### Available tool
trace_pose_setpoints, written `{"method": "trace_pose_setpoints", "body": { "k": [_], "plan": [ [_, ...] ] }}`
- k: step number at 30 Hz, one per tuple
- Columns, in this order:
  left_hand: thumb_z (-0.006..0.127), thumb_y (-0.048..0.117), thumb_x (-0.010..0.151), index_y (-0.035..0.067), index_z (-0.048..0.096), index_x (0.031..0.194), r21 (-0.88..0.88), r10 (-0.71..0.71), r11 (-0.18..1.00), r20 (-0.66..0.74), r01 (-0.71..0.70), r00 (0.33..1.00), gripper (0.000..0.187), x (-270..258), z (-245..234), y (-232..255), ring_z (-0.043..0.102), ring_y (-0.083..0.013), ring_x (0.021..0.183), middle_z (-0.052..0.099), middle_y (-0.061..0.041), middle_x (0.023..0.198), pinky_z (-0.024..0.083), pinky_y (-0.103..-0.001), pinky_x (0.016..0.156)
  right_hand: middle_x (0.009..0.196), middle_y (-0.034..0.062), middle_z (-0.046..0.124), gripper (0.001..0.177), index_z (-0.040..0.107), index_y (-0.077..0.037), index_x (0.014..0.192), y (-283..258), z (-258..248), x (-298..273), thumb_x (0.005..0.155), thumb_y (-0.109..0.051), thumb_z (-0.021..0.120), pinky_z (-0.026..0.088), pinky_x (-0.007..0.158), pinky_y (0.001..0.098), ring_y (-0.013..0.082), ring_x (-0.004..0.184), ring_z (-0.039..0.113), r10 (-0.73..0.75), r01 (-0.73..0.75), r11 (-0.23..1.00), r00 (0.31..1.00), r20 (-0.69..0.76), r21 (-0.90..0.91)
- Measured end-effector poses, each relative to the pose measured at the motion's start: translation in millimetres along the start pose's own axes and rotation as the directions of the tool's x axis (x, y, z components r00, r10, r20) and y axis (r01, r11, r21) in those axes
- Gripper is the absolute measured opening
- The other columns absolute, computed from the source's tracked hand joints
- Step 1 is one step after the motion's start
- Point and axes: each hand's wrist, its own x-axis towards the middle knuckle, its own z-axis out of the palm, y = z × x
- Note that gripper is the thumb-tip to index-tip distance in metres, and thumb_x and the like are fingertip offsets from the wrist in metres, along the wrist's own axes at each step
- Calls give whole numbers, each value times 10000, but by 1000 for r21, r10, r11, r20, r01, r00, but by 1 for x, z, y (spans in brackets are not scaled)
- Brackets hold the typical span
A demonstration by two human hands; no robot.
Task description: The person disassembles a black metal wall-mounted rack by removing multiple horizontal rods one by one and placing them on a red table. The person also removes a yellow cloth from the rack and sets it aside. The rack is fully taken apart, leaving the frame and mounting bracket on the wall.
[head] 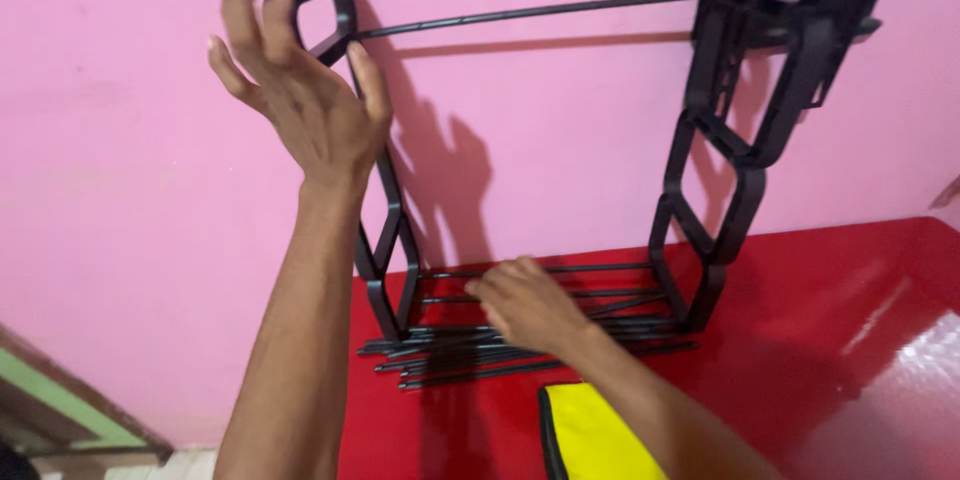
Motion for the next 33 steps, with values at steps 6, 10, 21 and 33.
{"method": "trace_pose_setpoints", "body": {
  "k": [6,10,21,33],
  "plan": [
    [702,145,892,99,327,1486,-21,214,977,188,-214,959,704,5,27,43,358,-351,1551,396,-152,1581,48,-603,1256,1198,94,667,348,700,-73,1117,66,-104,5,775,-137,689,406,990,542,282,1174,585,34,-74,925,993,-113,-374],
    [688,164,882,58,425,1449,-95,277,961,285,-261,918,634,11,59,77,425,-340,1469,498,-180,1480,97,-606,1242,1402,106,595,392,707,-114,1208,98,-173,4,822,-173,744,286,1161,594,297,1394,479,-70,-164,783,936,-346,-600],
    [658,191,850,38,590,1231,-267,361,925,397,-270,844,416,31,120,177,568,-277,1209,650,-113,1183,227,-561,1216,1330,179,645,303,746,-61,1144,161,-295,39,849,-66,676,398,1064,523,375,1279,530,-15,-403,741,790,-612,-538],
    [564,124,938,64,611,1063,-355,393,908,538,-222,746,147,39,199,247,646,-305,1095,694,-127,1083,477,-442,1004,1079,93,740,174,753,-66,902,162,-282,46,844,-8,600,591,785,428,319,869,732,105,-442,866,616,-781,-232]
  ]
}}
